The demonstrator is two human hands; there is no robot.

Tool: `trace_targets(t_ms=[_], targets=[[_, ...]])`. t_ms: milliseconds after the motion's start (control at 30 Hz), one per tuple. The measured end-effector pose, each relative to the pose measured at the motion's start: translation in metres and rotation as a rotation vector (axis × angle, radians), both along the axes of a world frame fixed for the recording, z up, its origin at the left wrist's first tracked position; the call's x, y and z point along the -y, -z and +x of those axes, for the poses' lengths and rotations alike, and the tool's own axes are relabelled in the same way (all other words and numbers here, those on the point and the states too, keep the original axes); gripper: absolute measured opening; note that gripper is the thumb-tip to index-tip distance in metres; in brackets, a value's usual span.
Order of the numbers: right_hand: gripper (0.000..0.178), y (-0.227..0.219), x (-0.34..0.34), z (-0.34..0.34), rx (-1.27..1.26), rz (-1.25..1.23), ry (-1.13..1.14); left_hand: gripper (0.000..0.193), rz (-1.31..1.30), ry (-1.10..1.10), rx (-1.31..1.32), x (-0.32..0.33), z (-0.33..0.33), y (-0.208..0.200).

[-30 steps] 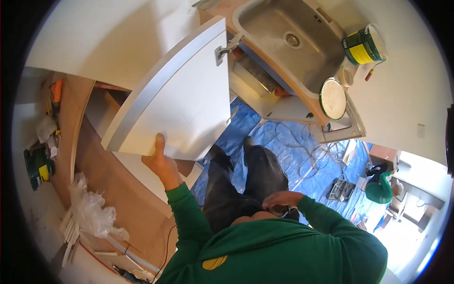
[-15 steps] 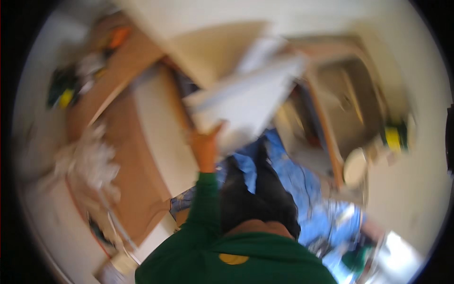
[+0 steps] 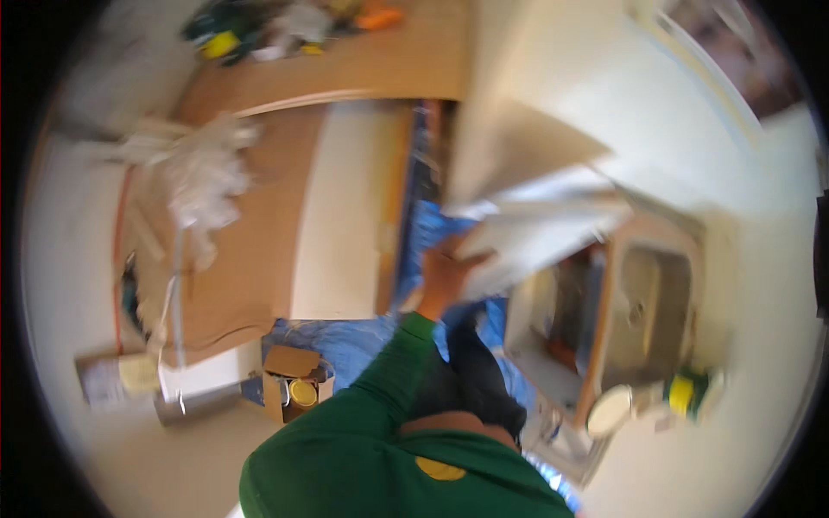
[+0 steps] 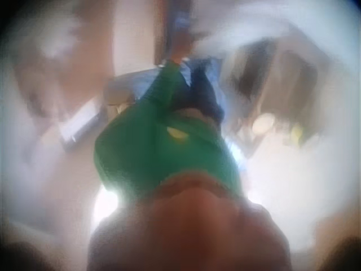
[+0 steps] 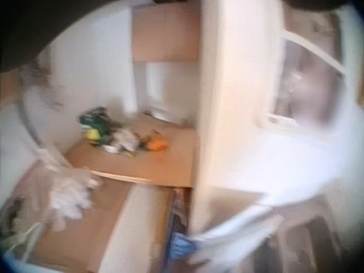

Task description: The person installs a white cabinet door onto a base unit under a sink by aligning the hinges and using a screwdriver to tighten the screws into the frame.

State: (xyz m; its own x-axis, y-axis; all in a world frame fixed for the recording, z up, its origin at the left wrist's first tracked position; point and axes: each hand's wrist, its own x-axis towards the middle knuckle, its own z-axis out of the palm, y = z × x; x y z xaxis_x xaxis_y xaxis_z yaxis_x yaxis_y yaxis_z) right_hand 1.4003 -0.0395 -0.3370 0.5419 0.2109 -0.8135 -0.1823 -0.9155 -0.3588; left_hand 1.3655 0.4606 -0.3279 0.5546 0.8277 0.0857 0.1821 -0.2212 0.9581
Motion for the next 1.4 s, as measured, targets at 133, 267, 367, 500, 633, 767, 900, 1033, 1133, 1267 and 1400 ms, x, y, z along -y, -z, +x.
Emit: trace_targets(t_ms=[133, 267, 367, 500, 633, 767, 900, 1033, 1133, 1267, 1400], targets=[[0.025, -0.051, 0.046, -0.027, -0.074, -0.072, -0.083, 0.041, -0.120, -0.089, 0.040, -0.010, -0.010, -0.007], [0.027, -0.098, 0.093, -0.095, -0.260, -0.141, -0.037, 0.052, -0.257, -0.161, -0.009, 0.007, 0.005, -0.022], [0.027, -0.133, 0.118, -0.128, -0.457, -0.174, -0.044, 0.050, -0.326, -0.095, 0.199, 0.001, 0.007, -0.011], [0.028, -0.170, 0.149, -0.159, -0.796, -0.164, -0.027, 0.049, -0.422, -0.027, 0.183, 0.004, 0.012, -0.026], [0.020, -0.202, 0.162, -0.039, -0.097, 0.313, -0.118, 0.045, -0.428, -0.042, 0.158, 0.004, 0.015, -0.027], [0.021, -0.161, 0.115, 0.050, 0.374, -0.263, 0.330, 0.041, -0.406, -0.060, 0.107, 0.016, 0.020, -0.039], [0.016, -0.096, 0.124, 0.079, 0.397, -0.104, 0.514, 0.040, -0.429, -0.063, 0.059, 0.024, 0.024, -0.045], [0.025, -0.063, 0.132, 0.100, 0.479, -0.169, 0.454, 0.040, -0.380, -0.062, 0.079, 0.025, 0.026, -0.050], [0.030, -0.059, 0.136, 0.110, 0.540, -0.231, 0.347, 0.039, -0.384, -0.075, 0.070, 0.025, 0.026, -0.049], [0.029, -0.052, 0.141, 0.108, 0.662, -0.330, 0.392, 0.039, -0.373, -0.068, 0.083, 0.030, 0.031, -0.048], [0.028, -0.072, 0.141, 0.130, 0.829, -0.435, 0.417, 0.040, -0.394, -0.072, 0.064, 0.028, 0.029, -0.050]])
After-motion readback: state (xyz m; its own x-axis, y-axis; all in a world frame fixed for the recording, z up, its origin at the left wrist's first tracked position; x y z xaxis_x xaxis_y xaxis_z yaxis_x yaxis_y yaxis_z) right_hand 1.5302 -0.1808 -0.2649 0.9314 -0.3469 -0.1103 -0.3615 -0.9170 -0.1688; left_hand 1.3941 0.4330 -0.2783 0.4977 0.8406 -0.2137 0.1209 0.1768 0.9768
